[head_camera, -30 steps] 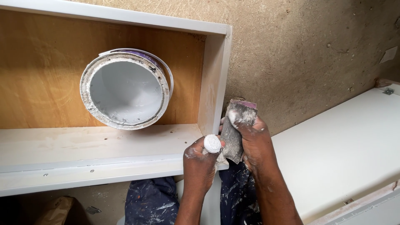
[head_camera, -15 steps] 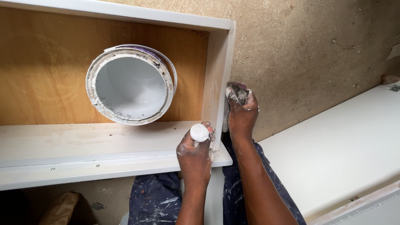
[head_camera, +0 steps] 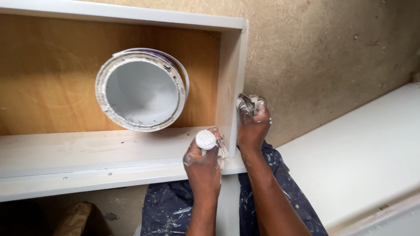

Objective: The person applies white putty to the edges and corners of a wooden cabinet using a putty knife and a cloth. They repeatedly smooth the surface and wipe away excess material from the tool and the cabinet.

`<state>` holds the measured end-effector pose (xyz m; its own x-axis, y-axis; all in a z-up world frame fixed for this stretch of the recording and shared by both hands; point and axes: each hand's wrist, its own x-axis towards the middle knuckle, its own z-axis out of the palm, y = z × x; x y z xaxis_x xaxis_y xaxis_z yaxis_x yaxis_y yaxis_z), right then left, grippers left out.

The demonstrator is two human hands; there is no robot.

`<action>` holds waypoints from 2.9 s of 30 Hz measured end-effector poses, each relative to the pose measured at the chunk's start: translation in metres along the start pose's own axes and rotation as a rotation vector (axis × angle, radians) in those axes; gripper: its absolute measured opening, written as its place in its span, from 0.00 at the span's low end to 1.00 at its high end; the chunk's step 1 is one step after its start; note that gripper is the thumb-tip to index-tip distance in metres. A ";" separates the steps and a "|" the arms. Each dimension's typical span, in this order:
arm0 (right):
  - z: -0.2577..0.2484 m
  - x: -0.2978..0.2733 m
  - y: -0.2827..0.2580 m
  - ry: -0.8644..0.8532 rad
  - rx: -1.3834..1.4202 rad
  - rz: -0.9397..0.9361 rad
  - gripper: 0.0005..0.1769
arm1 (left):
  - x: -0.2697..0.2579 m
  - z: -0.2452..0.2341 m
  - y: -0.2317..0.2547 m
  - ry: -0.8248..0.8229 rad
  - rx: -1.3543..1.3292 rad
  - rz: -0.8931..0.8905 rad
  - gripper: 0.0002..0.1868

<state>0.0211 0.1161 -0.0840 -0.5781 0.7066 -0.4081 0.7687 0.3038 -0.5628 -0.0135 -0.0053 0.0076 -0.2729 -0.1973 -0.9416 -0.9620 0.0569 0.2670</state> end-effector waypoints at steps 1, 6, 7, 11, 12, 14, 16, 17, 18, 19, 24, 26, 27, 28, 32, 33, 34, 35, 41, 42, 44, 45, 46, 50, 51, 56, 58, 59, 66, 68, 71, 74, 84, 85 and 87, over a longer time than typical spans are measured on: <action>0.005 0.012 -0.003 -0.008 0.004 0.004 0.08 | 0.000 0.000 -0.002 0.008 0.003 -0.002 0.13; 0.009 0.016 0.005 0.015 -0.069 -0.109 0.12 | -0.001 -0.003 -0.007 0.014 -0.088 0.010 0.13; 0.008 0.012 0.006 0.017 -0.069 -0.110 0.12 | -0.002 -0.003 -0.005 0.012 -0.089 0.011 0.13; 0.014 0.025 -0.005 0.014 0.092 -0.068 0.08 | -0.005 -0.004 -0.004 0.012 0.032 0.079 0.13; 0.016 0.034 -0.012 0.021 0.073 -0.151 0.07 | -0.008 -0.004 -0.005 0.007 0.070 0.088 0.15; 0.013 0.018 0.007 0.012 0.038 -0.111 0.12 | -0.008 -0.009 -0.007 0.002 0.003 0.072 0.14; 0.013 0.017 0.016 0.021 0.022 -0.104 0.17 | -0.005 -0.006 -0.002 -0.009 -0.080 0.094 0.13; 0.013 0.012 0.019 0.042 -0.019 -0.083 0.14 | -0.006 -0.007 -0.002 -0.002 -0.104 0.083 0.11; 0.014 0.008 0.023 0.062 -0.061 -0.062 0.12 | -0.006 -0.007 -0.002 0.004 -0.127 0.071 0.10; 0.014 0.019 0.008 0.063 -0.065 -0.056 0.12 | -0.009 -0.006 0.001 0.002 -0.124 0.066 0.10; 0.028 0.018 0.005 0.118 0.680 0.364 0.33 | -0.013 -0.010 0.009 0.112 -0.128 0.011 0.12; 0.025 0.009 0.030 0.126 0.614 0.346 0.32 | -0.019 -0.011 0.012 0.098 -0.120 0.018 0.12; 0.029 0.010 0.043 0.125 0.563 0.313 0.32 | -0.017 -0.010 0.014 0.090 -0.121 0.043 0.12; 0.035 0.032 0.033 0.125 0.570 0.307 0.32 | -0.015 -0.008 0.014 0.090 -0.124 0.052 0.12; 0.036 0.041 0.010 0.127 0.149 0.038 0.14 | -0.020 -0.013 0.007 0.091 -0.132 0.013 0.13; 0.035 0.034 0.001 0.130 0.227 0.080 0.16 | -0.019 -0.013 0.010 0.099 -0.140 0.015 0.11; 0.027 0.024 0.006 0.135 0.226 0.076 0.16 | -0.020 -0.011 0.011 0.093 -0.142 0.018 0.11; 0.022 0.012 0.011 0.133 0.284 0.148 0.23 | -0.020 -0.010 0.011 0.094 -0.121 0.040 0.12; 0.032 0.036 0.006 0.112 0.289 0.133 0.23 | -0.019 -0.010 -0.002 0.081 -0.168 0.026 0.12; 0.033 0.038 0.006 0.130 0.366 0.181 0.32 | -0.018 -0.010 0.000 0.080 -0.171 0.032 0.12; 0.015 0.010 0.019 0.080 0.162 0.087 0.22 | -0.020 -0.009 0.006 0.079 -0.149 0.052 0.11; 0.010 -0.003 0.026 0.020 -0.041 -0.007 0.14 | -0.020 -0.009 0.009 0.089 -0.129 0.073 0.11; 0.018 0.006 0.017 0.020 -0.036 -0.012 0.14 | -0.020 -0.009 0.008 0.091 -0.132 0.079 0.11; 0.035 0.044 0.017 0.110 0.410 0.242 0.30 | -0.024 -0.010 0.000 0.082 -0.117 0.030 0.10; 0.041 0.063 0.021 0.107 0.289 0.181 0.33 | -0.021 -0.010 0.003 0.075 -0.141 0.034 0.10; 0.010 -0.006 0.028 0.096 0.344 0.323 0.32 | -0.025 -0.011 0.009 0.093 -0.136 0.055 0.09; 0.014 0.004 0.018 0.142 0.545 0.382 0.30 | -0.022 -0.008 0.008 0.087 -0.134 0.059 0.10; 0.018 0.017 0.000 0.145 0.433 0.267 0.22 | -0.022 -0.007 0.006 0.077 -0.147 0.044 0.10; 0.034 0.118 -0.044 0.109 0.153 -0.054 0.10 | -0.015 -0.012 -0.002 0.014 -0.006 0.051 0.12; 0.036 0.116 -0.038 0.079 0.124 -0.009 0.06 | -0.013 -0.011 0.001 0.010 -0.024 0.053 0.12; 0.033 0.099 -0.046 0.067 0.120 0.045 0.03 | -0.013 -0.010 0.001 -0.002 -0.041 0.038 0.12; 0.045 0.128 -0.053 0.086 0.215 0.062 0.02 | -0.009 -0.008 -0.002 -0.005 -0.011 0.031 0.12; 0.052 0.176 -0.051 0.031 0.236 -0.008 0.16 | -0.006 -0.001 0.001 -0.014 -0.037 0.001 0.13; 0.052 0.173 -0.050 0.029 0.235 -0.003 0.16 | -0.005 -0.002 0.001 -0.013 -0.034 -0.003 0.13; 0.051 0.170 -0.051 -0.012 0.251 0.002 0.04 | -0.002 -0.002 0.004 0.001 -0.038 -0.003 0.13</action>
<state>-0.1301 0.1880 -0.1615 -0.5807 0.6992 -0.4170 0.6789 0.1332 -0.7221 -0.0171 -0.0069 0.0115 -0.2700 -0.1981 -0.9423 -0.9622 0.0191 0.2717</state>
